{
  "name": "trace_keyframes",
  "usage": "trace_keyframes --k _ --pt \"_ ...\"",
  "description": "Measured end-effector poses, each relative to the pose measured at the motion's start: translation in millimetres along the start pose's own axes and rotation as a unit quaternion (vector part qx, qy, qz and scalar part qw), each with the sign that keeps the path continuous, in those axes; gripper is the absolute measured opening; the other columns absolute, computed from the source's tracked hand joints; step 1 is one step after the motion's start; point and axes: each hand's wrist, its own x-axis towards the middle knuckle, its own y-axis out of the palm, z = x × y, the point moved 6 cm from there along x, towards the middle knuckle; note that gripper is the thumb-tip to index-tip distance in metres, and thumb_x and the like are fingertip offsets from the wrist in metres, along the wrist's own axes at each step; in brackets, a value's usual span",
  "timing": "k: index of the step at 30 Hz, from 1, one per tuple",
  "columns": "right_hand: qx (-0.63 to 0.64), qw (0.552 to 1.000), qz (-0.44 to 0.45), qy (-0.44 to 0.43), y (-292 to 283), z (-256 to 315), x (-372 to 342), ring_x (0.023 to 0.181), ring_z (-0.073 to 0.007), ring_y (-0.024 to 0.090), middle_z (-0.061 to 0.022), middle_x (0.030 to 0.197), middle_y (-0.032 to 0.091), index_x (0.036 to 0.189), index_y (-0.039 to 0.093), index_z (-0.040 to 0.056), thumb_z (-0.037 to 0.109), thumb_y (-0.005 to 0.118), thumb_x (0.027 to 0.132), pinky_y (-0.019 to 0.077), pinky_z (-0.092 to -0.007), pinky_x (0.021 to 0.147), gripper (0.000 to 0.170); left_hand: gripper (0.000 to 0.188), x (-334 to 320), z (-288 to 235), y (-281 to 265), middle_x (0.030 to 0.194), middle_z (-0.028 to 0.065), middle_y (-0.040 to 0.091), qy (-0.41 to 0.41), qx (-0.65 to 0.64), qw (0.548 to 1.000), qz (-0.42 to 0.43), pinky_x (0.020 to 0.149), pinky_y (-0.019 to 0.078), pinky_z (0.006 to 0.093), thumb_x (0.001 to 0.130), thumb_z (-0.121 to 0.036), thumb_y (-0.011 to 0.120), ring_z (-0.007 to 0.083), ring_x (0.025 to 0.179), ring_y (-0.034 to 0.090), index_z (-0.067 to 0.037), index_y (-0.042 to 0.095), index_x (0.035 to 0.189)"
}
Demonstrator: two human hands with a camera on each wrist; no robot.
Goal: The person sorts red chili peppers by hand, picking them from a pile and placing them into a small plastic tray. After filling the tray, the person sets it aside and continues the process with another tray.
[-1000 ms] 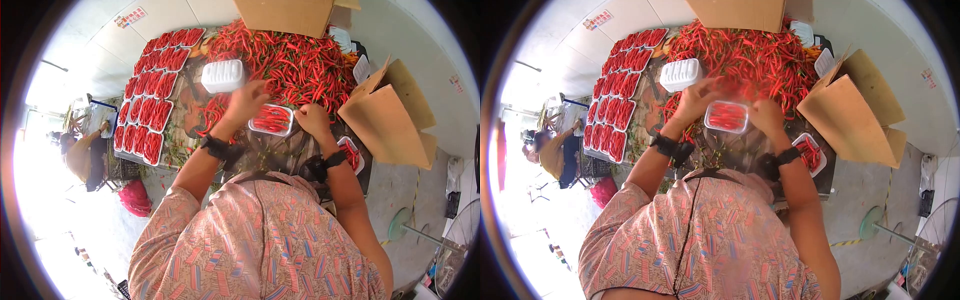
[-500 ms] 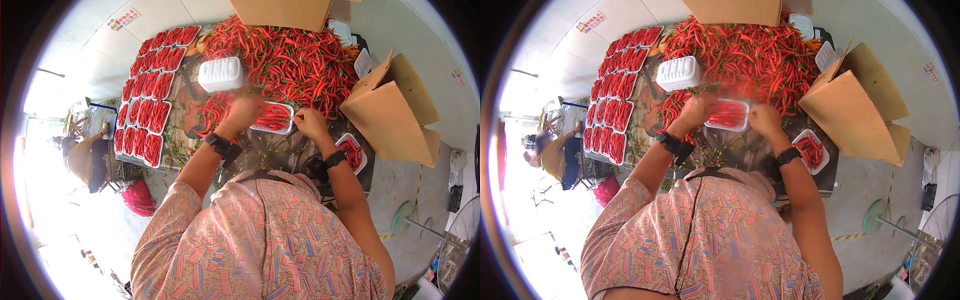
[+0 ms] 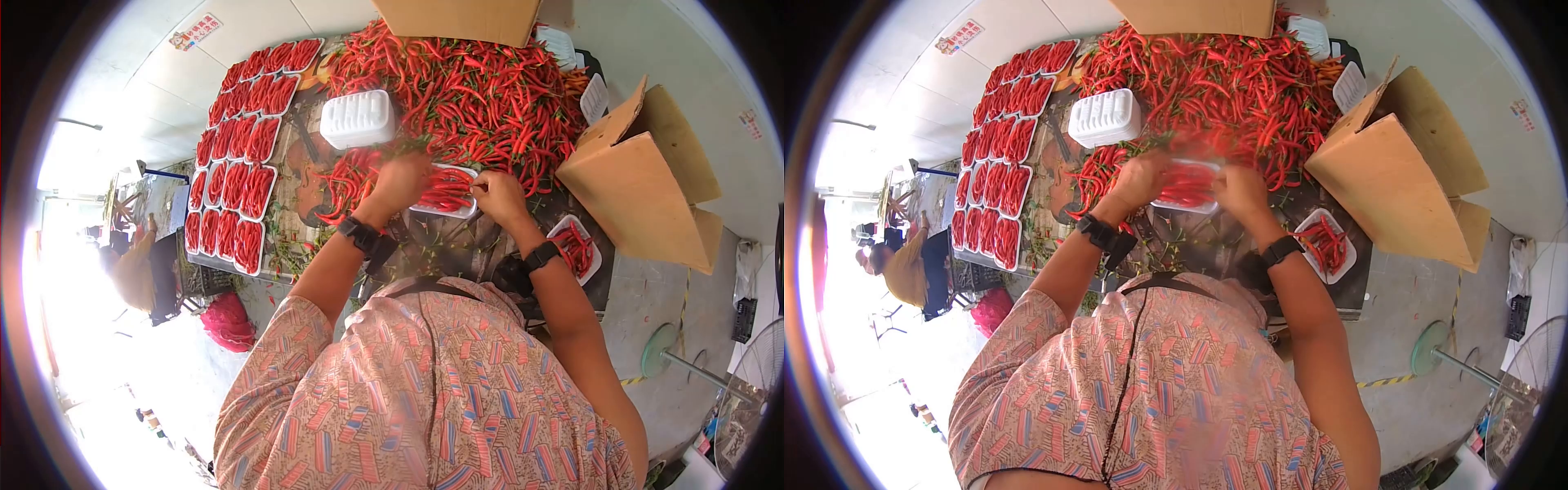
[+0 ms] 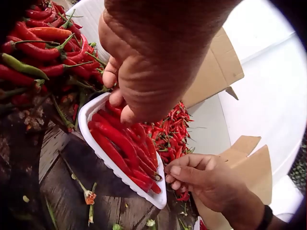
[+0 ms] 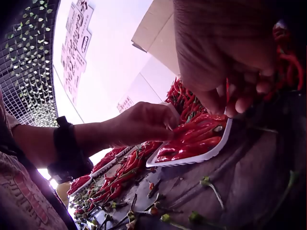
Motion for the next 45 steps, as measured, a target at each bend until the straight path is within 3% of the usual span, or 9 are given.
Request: trace_keyframes --k 13,16,20,23,25,30,40,42,45 --pt "-0.02 1.0 0.014 -0.019 0.9 9.5 0.4 0.079 -0.029 0.066 -0.0141 0.088 0.068 0.094 0.07 0.0095 0.016 0.066 0.077 0.0508 -0.0395 0.071 0.018 0.011 4.6 0.4 4.7 0.093 0.0117 0.062 -0.007 0.023 0.999 0.042 0.07 0.0498 0.0447 0.078 -0.016 0.06 0.0339 0.086 0.061 -0.009 0.061 0.087" --pt "-0.01 1.0 -0.014 -0.007 -9.3 -7.8 2.7 0.078 -0.0285 0.066 -0.0142 0.087 0.068 0.092 0.07 0.0082 0.015 0.066 0.077 0.0512 -0.0381 0.07 0.017 0.013 3.9 -0.4 4.4 0.093 0.0126 0.062 0.006 0.008 1.0 0.021 0.07 0.0499 0.0453 0.078 -0.017 0.06 0.0343 0.086 0.061 -0.009 0.061 0.088" --pt "-0.016 0.986 -0.161 0.042 -51.2 -43.7 1.6 0.072 -0.0281 0.067 -0.0128 0.078 0.069 0.09 0.07 0.0082 0.014 0.066 0.078 0.0515 -0.0345 0.067 0.014 0.015 3.7 1.0 6.0 0.095 0.0132 0.062 0.022 0.011 0.999 0.022 0.071 0.0501 0.0453 0.078 -0.017 0.061 0.0344 0.086 0.061 -0.008 0.061 0.09" --pt "-0.023 0.978 -0.185 0.09 -71.2 -65.2 -0.5 0.078 -0.0333 0.066 -0.0146 0.082 0.068 0.086 0.069 0.0095 0.021 0.066 0.078 0.0511 -0.0433 0.069 0.014 0.017 4.0 3.8 7.7 0.096 0.0137 0.061 0.003 0.002 1.0 0.031 0.071 0.05 0.045 0.077 -0.017 0.062 0.0344 0.087 0.061 -0.007 0.061 0.09" --pt "-0.099 0.967 -0.172 0.159 -80.9 -69.1 -5.9 0.075 -0.0315 0.067 -0.0137 0.08 0.069 0.089 0.069 0.0072 0.024 0.069 0.077 0.0521 -0.0399 0.07 0.021 0.018 4.6 3.8 7.8 0.098 0.0144 0.061 -0.009 0.006 0.999 0.036 0.073 0.0497 0.0448 0.077 -0.018 0.062 0.0348 0.089 0.06 -0.007 0.062 0.092" --pt "-0.188 0.956 -0.108 0.196 -72.9 -66.6 -10.8 0.083 -0.0345 0.066 -0.0163 0.084 0.069 0.094 0.067 0.0075 0.032 0.071 0.074 0.0521 -0.0439 0.073 0.031 0.016 -1.7 -3.5 -3.3 0.088 0.0151 0.059 -0.015 -0.005 1.0 0.006 0.07 0.0483 0.0452 0.077 -0.016 0.065 0.0374 0.081 0.06 -0.007 0.066 0.09" --pt "0.021 0.983 -0.129 0.126 -95.1 -62.0 -9.0 0.072 -0.0254 0.068 -0.015 0.078 0.069 0.091 0.07 0.0013 0.022 0.071 0.075 0.0516 -0.035 0.068 0.026 0.018 8.5 -28.3 -17.2 0.097 0.0128 0.061 -0.002 -0.027 0.999 0.028 0.075 0.0496 0.0432 0.076 -0.012 0.063 0.0325 0.091 0.06 -0.009 0.066 0.093" --pt "0.116 0.987 -0.037 0.108 -91.0 -47.0 -9.6 0.069 -0.0222 0.067 -0.0145 0.078 0.069 0.09 0.071 0.0011 0.019 0.071 0.075 0.0517 -0.0332 0.067 0.023 0.019 17.2 -40.5 -17.0 0.095 0.0119 0.061 0.037 -0.07 0.997 -0.008 0.074 0.0496 0.0429 0.076 -0.012 0.063 0.032 0.09 0.06 -0.009 0.066 0.094" --pt "0.121 0.988 0.016 0.095 -93.7 -5.8 -14.4 0.068 -0.0186 0.066 -0.0128 0.08 0.07 0.09 0.071 0.0011 0.016 0.07 0.076 0.0518 -0.0313 0.066 0.021 0.019 26.3 -74.0 -28.2 0.093 0.0096 0.061 0.101 -0.108 0.987 -0.055 0.074 0.0496 0.0418 0.076 -0.012 0.064 0.0307 0.09 0.06 -0.009 0.066 0.095"
